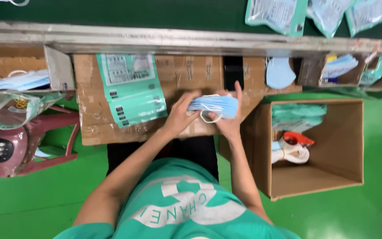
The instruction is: The recorder is picking up face masks from a conveyor belt and placing them into individual plastic packaging sleeves.
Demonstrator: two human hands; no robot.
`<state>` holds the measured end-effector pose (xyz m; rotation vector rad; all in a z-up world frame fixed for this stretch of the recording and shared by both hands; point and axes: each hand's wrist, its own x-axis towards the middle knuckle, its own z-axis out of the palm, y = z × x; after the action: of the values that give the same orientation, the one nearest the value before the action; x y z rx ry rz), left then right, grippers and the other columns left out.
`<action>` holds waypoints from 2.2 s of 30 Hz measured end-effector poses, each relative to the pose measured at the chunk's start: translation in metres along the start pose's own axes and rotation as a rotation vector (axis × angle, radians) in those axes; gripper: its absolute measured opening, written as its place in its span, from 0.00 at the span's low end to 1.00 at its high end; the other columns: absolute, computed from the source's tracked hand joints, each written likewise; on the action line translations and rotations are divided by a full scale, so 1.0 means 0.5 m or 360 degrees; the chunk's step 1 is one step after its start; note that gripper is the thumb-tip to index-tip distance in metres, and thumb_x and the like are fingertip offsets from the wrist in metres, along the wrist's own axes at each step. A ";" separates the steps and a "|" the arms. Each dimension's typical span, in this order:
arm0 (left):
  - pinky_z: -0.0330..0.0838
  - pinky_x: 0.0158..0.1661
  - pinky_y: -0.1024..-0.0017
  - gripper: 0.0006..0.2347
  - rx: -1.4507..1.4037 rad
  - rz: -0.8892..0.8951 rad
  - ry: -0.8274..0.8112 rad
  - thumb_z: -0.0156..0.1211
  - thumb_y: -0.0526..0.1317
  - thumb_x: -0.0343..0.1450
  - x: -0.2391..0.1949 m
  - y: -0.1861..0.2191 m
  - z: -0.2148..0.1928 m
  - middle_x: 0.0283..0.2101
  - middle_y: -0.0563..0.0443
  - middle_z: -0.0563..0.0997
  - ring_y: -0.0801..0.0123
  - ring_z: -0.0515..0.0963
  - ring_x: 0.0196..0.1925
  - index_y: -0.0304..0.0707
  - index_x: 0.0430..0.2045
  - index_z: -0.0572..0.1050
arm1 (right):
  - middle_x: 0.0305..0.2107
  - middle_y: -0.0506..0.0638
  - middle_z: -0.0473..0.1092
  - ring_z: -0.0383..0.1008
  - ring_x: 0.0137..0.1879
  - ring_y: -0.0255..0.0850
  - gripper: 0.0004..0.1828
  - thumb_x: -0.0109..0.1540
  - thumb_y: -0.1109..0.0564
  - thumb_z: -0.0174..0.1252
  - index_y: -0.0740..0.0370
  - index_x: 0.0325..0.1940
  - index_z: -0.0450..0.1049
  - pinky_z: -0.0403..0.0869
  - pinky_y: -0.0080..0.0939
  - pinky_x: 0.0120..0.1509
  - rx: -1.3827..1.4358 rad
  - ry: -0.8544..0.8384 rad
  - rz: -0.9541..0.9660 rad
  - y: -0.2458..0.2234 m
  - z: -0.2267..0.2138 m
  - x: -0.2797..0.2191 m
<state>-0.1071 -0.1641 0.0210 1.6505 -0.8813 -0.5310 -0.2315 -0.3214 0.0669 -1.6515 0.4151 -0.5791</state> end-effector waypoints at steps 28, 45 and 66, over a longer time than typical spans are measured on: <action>0.68 0.54 0.55 0.32 0.0115 0.0099 0.0201 0.68 0.31 0.63 -0.019 0.088 -0.076 0.58 0.27 0.71 0.36 0.73 0.57 0.27 0.64 0.61 | 0.58 0.60 0.70 0.71 0.63 0.45 0.23 0.72 0.58 0.51 0.69 0.71 0.63 0.68 0.43 0.70 -0.0411 0.0007 0.0042 0.156 0.042 -0.061; 0.74 0.40 0.59 0.07 0.1229 0.0625 0.0464 0.61 0.29 0.63 -0.003 0.048 -0.338 0.36 0.45 0.75 0.53 0.77 0.41 0.34 0.32 0.76 | 0.37 0.50 0.77 0.75 0.44 0.34 0.21 0.61 0.62 0.67 0.68 0.56 0.70 0.73 0.34 0.49 0.0363 -0.0238 0.0197 0.018 0.279 0.111; 0.69 0.60 0.65 0.22 -0.0192 0.0243 0.0944 0.67 0.34 0.68 -0.066 0.182 -0.213 0.57 0.40 0.74 0.56 0.75 0.58 0.31 0.55 0.67 | 0.44 0.47 0.73 0.76 0.51 0.38 0.17 0.56 0.59 0.68 0.65 0.48 0.81 0.76 0.38 0.55 -0.0056 0.0042 0.0209 -0.127 0.169 0.045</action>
<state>-0.0733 -0.0799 0.1328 1.4936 -0.5142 0.0220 -0.1671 -0.2561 0.1244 -1.6375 0.5514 -0.4981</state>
